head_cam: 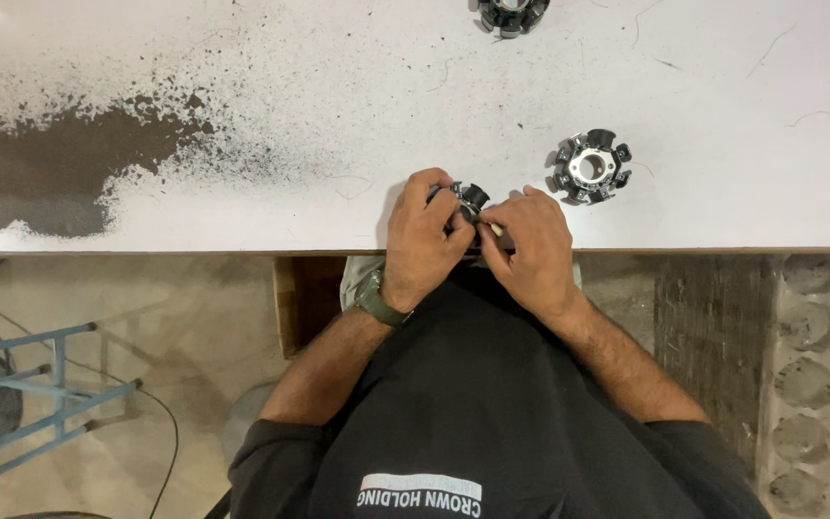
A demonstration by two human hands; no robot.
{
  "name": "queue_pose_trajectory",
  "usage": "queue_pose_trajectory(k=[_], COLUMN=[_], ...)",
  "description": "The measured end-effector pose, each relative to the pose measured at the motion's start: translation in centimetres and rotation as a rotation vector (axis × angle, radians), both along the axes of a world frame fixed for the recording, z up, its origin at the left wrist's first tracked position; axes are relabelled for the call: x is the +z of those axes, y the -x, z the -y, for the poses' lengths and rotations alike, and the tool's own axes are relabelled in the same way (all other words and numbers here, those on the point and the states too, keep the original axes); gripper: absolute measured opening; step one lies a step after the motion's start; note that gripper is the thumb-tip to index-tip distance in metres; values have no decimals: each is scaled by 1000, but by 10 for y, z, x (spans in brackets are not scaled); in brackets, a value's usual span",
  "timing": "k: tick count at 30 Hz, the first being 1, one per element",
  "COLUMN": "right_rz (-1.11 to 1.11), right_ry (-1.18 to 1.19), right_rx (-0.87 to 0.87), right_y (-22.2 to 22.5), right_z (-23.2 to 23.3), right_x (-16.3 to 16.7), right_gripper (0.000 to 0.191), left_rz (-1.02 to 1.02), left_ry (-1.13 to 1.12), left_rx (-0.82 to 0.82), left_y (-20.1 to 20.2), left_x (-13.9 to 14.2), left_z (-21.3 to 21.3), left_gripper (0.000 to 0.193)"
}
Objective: The person sits at a white workbench assembling small black plastic fittings, pressing and twisting the parts together by hand one at a time and setting completed assemblies aside on the table. At times they hold a small light-colored hand tool while working on a part.
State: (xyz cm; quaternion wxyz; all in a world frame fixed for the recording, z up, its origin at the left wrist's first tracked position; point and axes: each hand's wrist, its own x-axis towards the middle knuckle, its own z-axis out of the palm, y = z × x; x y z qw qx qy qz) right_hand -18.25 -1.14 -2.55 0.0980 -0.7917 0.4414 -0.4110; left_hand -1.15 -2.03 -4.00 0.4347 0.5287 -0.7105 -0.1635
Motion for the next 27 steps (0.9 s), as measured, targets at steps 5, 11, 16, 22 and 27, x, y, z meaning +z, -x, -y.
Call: queue_pose_trajectory(k=[5, 11, 16, 22, 27], right_rz=[-42, -125, 62, 93, 71], right_ry=[9, 26, 81, -1, -2], right_rx=[-1, 9, -29, -44, -43], right_y=[3, 6, 11, 11, 13], right_z=[2, 6, 4, 14, 11], right_x=[1, 4, -1, -16, -5], right_gripper=[26, 25, 22, 20, 21], left_rz=[7, -23, 41, 244, 397], left_ry=[5, -88, -17, -41, -79], left_rx=[-6, -25, 49, -117, -94], left_y=[5, 3, -24, -14, 5], left_x=[-7, -2, 20, 22, 27], left_z=[0, 2, 7, 17, 19], left_gripper=[13, 12, 16, 24, 26])
